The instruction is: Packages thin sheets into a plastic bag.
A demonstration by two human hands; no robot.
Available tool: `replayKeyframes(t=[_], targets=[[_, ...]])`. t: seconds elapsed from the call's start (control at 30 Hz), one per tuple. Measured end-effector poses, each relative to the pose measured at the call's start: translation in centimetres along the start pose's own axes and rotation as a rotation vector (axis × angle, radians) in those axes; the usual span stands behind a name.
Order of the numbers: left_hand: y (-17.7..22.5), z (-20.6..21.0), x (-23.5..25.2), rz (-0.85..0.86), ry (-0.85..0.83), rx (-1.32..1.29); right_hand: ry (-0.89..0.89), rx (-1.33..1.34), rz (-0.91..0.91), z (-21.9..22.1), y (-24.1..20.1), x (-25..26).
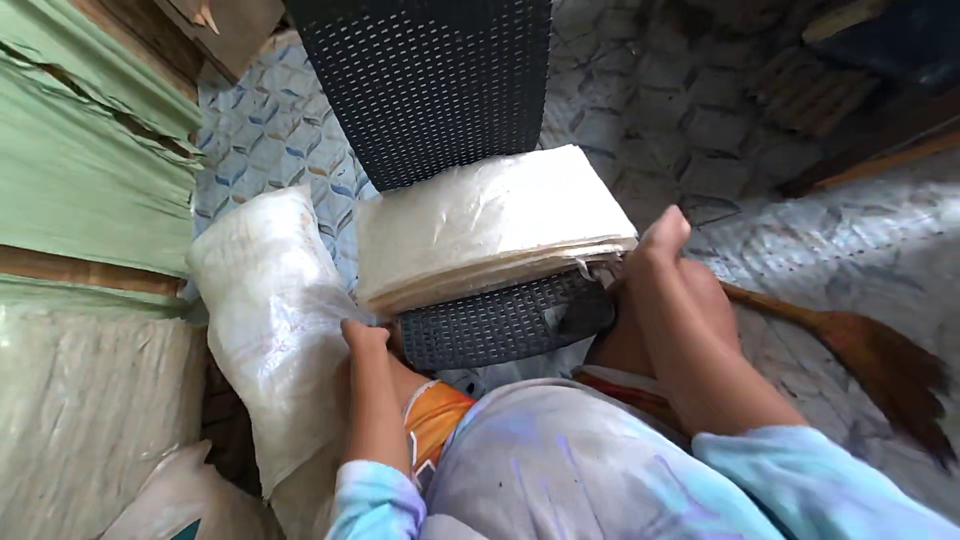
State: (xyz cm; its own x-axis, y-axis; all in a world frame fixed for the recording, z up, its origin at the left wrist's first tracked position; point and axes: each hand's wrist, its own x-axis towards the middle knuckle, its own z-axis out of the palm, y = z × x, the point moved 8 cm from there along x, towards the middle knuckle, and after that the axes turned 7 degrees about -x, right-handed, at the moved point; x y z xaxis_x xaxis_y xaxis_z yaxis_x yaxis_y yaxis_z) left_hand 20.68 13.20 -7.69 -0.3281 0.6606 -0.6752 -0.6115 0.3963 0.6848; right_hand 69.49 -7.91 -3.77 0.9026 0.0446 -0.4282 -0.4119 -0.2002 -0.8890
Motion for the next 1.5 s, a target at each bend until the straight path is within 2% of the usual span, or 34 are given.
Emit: replayKeyframes(t=[0.1,0.17,0.23,0.3,0.33,0.43,0.5,0.53,0.6,0.67,0.73,0.8,0.87,0.93,1.07,1.27,1.33,1.4,1.5], targets=[[-0.6,2.3,-2.7,-0.023,-0.056,-0.178,-0.111,0.428,0.299,2.1,3.2,-3.4],[-0.5,3.4,-1.4,0.034,-0.023,-0.142,-0.073,0.518,0.384,3.3,4.4,-2.7],[0.5,4.2,-0.2,0.148,0.055,0.067,0.042,0.504,0.361,3.8,3.7,-1.6],[1.5,4.4,0.4,0.206,0.158,0.436,0.114,0.457,0.348,4.0,3.6,-0.8],[1.6,4.4,0.6,0.215,0.176,0.466,0.123,0.435,0.347,4.0,3.8,-0.6],[1.9,5.0,0.7,0.222,0.069,-0.022,0.033,0.408,0.347,4.3,4.4,-0.6],[2.0,5.0,1.1,0.213,-0.036,-0.113,-0.080,0.392,0.343,4.4,4.6,-0.7],[1.9,4.1,1.2,0.215,-0.022,-0.074,-0.111,0.353,0.338,4.1,4.7,-0.6],[1.0,1.7,0.9,0.197,0.065,0.057,-0.104,0.185,0.236,2.6,3.8,-0.8],[-0.6,0.0,-0.7,0.112,0.057,0.170,-0.143,-0.072,-0.062,0.4,1.3,-2.5],[-1.8,-1.1,-2.1,0.070,0.001,0.334,-0.313,-0.481,-0.478,-0.9,-0.9,-7.3],[-2.3,-1.3,-3.0,0.041,-0.093,0.538,-0.622,-0.979,-0.751,-0.2,0.8,-12.6],[-2.7,-1.1,-3.5,-0.001,-0.210,0.737,-0.905,-1.415,-0.809,0.8,5.2,-15.9],[-3.1,-1.0,-3.6,0.014,-0.308,0.934,-0.986,-1.677,-0.829,0.9,8.3,-17.3],[-3.3,-1.1,-3.1,0.239,-0.416,1.281,-0.974,-1.811,-0.845,0.1,8.5,-18.0],[-2.8,-2.9,-7.6,0.318,-0.618,1.747,-0.944,-1.909,-0.871,-2.8,9.3,-18.6],[-1.2,-3.4,-9.8,0.361,-0.612,1.813,-0.939,-1.917,-0.918,-3.4,9.8,-19.1],[1.2,-4.4,-12.1,0.389,-0.693,1.829,-0.960,-1.971,-0.937,-3.7,10.1,-19.6],[6.1,-7.6,-12.3,0.542,-0.867,1.455,-1.085,-1.983,-0.925,-3.2,9.8,-19.5]])
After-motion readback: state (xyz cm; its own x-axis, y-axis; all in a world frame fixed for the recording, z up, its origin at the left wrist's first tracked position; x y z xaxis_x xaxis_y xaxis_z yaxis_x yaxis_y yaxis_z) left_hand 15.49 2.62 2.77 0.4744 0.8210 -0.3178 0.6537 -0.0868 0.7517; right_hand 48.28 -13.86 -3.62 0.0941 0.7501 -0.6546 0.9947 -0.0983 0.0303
